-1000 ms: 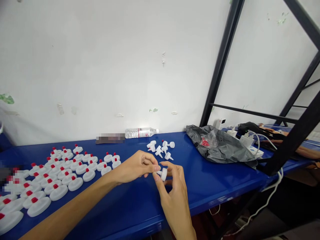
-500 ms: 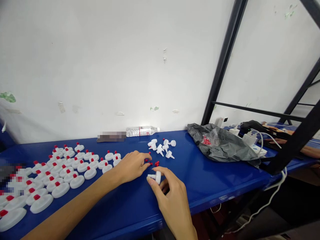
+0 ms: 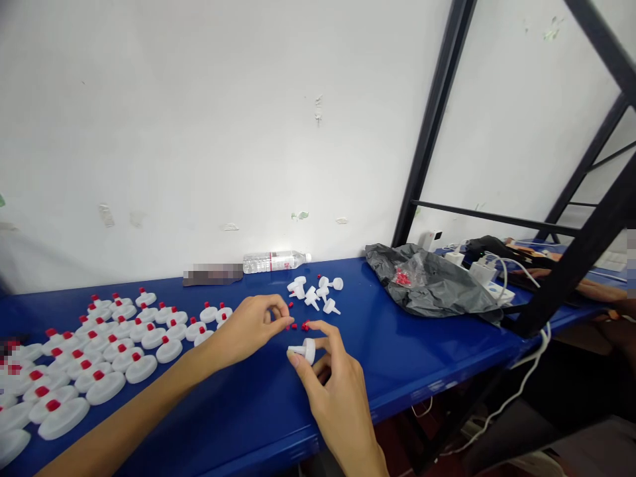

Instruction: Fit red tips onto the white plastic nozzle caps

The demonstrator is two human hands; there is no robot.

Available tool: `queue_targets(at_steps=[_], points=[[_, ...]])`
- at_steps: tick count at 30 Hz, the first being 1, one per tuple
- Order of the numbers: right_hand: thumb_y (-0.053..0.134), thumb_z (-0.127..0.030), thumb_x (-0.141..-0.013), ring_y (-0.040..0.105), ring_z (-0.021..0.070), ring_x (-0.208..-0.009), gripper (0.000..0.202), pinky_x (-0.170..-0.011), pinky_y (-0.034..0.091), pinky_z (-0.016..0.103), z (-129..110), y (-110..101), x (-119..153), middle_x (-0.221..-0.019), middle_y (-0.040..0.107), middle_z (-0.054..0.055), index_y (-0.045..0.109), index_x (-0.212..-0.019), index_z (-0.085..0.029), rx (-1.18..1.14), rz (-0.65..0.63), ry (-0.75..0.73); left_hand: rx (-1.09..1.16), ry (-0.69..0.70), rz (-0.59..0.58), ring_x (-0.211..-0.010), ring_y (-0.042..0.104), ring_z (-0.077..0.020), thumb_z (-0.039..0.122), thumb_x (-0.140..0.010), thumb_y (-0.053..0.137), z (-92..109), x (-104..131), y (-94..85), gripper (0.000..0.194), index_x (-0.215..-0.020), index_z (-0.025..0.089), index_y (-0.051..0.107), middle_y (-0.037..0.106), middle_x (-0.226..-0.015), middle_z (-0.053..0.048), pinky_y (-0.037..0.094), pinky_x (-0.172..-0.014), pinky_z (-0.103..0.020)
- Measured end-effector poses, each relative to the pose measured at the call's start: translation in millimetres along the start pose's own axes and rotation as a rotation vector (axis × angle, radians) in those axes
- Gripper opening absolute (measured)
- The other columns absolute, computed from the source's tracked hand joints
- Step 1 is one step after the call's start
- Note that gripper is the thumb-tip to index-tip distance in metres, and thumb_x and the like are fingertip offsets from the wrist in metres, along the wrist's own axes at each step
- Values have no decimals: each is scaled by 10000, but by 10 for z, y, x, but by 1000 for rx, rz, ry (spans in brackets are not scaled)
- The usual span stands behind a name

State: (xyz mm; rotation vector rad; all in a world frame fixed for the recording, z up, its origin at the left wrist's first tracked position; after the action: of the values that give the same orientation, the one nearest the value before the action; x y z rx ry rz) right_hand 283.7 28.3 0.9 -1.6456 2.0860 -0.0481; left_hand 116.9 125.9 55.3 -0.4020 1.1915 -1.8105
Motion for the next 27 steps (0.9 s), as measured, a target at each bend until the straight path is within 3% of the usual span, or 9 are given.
queue_targets(at_steps=[4,7,12,16,22,27], points=[[692,-486,-942,652,154,-590,328,-565,509,257,8,2,-1,-886,725,-24,577,-1157,-267,-30,8,15,436,-101,-43,-552,616,-127,427,-925,621,-50,164,-13,249,-884,186,665,723,-811,-6,428,-543,-246],[720,-468,-925,652,147,-587,282,-572,488,254,5,2,-4,-890,718,-23,614,-1088,-264,20,5,9,329,-83,9,-606,582,-133,410,-917,627,-66,250,-31,229,-882,200,710,718,-806,5,410,-581,-258],[672,-472,-961,647,145,-575,237,-563,463,254,6,15,-9,-849,705,-31,620,-1072,-268,55,-49,-3,222,16,-174,-704,594,-147,354,-848,718,-16,296,41,170,-977,247,747,723,-880,25,409,-633,-260],[616,-487,-995,670,153,-601,236,-596,491,253,-3,14,-5,-801,680,-44,602,-1088,-270,26,-18,-12,108,70,-142,-752,590,-149,244,-894,667,-32,286,147,82,-913,243,747,705,-919,20,401,-702,-275],[641,-500,-981,669,150,-610,256,-587,492,251,7,10,12,-820,697,-40,613,-1096,-273,37,-11,0,188,112,-80,-815,633,-153,222,-966,594,-137,258,171,134,-921,231,720,709,-946,16,428,-761,-269],[690,-461,-958,695,161,-664,245,-640,541,269,38,-2,-2,-948,755,-9,659,-1125,-283,53,4,-27,265,65,-76,-808,657,-154,215,-927,656,-168,233,139,131,-1005,231,761,757,-939,16,453,-748,-263]])
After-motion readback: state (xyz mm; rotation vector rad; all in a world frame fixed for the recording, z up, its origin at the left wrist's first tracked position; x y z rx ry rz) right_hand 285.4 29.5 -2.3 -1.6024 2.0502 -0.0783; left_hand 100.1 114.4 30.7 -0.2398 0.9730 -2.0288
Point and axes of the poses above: each hand's wrist, its own x-axis away from the middle knuckle, its own y-axis out of the palm, z = x × y, the point moved 1 cm from there along -x, towards the middle knuckle
